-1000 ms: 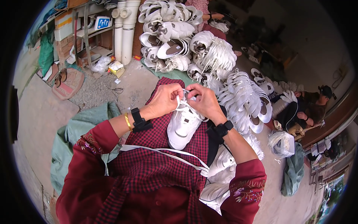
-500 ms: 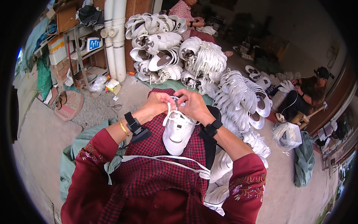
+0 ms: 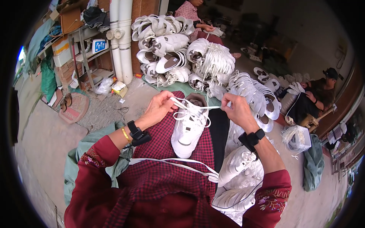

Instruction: Insert and thread white laces into the eyelets of white sneakers.

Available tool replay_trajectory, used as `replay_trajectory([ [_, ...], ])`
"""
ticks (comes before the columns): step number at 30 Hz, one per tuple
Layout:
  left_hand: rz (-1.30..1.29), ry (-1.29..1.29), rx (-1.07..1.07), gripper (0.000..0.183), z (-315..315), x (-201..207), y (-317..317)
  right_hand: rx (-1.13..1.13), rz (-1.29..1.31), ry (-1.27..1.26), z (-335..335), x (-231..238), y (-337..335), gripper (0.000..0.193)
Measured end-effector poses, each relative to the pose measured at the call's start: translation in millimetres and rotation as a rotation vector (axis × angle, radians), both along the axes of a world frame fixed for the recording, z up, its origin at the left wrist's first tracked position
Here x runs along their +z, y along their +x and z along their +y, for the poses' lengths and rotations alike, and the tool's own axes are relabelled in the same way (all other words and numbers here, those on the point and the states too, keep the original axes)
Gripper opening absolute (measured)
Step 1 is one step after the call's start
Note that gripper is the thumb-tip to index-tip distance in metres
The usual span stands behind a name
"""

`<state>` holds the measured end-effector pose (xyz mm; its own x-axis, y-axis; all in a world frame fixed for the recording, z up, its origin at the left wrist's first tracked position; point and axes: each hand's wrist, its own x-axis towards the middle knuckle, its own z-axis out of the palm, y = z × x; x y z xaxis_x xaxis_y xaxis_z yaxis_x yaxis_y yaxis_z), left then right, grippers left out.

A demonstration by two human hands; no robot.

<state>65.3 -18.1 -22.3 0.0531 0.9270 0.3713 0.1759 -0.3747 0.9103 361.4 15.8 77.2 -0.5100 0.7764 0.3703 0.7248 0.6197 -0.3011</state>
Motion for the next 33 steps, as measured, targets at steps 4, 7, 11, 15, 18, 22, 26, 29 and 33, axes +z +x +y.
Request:
replay_trajectory([
  [4, 0.076, 0.047, -0.062, 0.021, 0.1, -4.8, -3.3, 0.134, 0.11, -0.051, -4.5, -14.8, 3.2, 0.017],
  [7, -0.014, -0.047, -0.03, 0.035, -2.2, -5.2, -14.0, 0.211, 0.133, -0.087, 3.6, -25.4, -24.8, 0.03],
  [11, 0.027, -0.098, 0.015, 0.032, -9.4, -2.3, -30.0, 0.262, -0.037, -0.144, 15.5, -34.1, -59.2, 0.043],
  [15, 0.04, -0.134, 0.05, 0.024, -11.3, -1.2, -32.5, 0.25, -0.099, -0.143, 17.2, -45.6, -64.0, 0.04],
  [18, -0.053, -0.084, 0.045, 0.019, -9.9, -3.1, -29.4, 0.343, 0.068, -0.317, 24.0, -44.3, -54.6, 0.035],
  [22, 0.064, -0.091, 0.032, 0.015, -7.1, -4.7, -23.3, 0.246, 0.81, -0.706, 36.6, -27.8, -25.3, 0.032],
  [26, 0.235, -0.042, -0.009, 0.017, 6.1, 2.0, -0.3, 0.295, 0.89, -0.773, 31.6, -28.0, -3.1, 0.036],
  [29, 0.376, 0.197, 0.073, 0.021, 25.7, 9.2, 23.5, 0.26, 0.792, -0.726, 24.0, -37.4, -4.8, 0.035],
  [33, 0.376, 0.272, 0.159, 0.028, 40.9, 9.7, 27.5, 0.162, 0.546, -0.364, 25.4, -37.1, -18.8, 0.034],
])
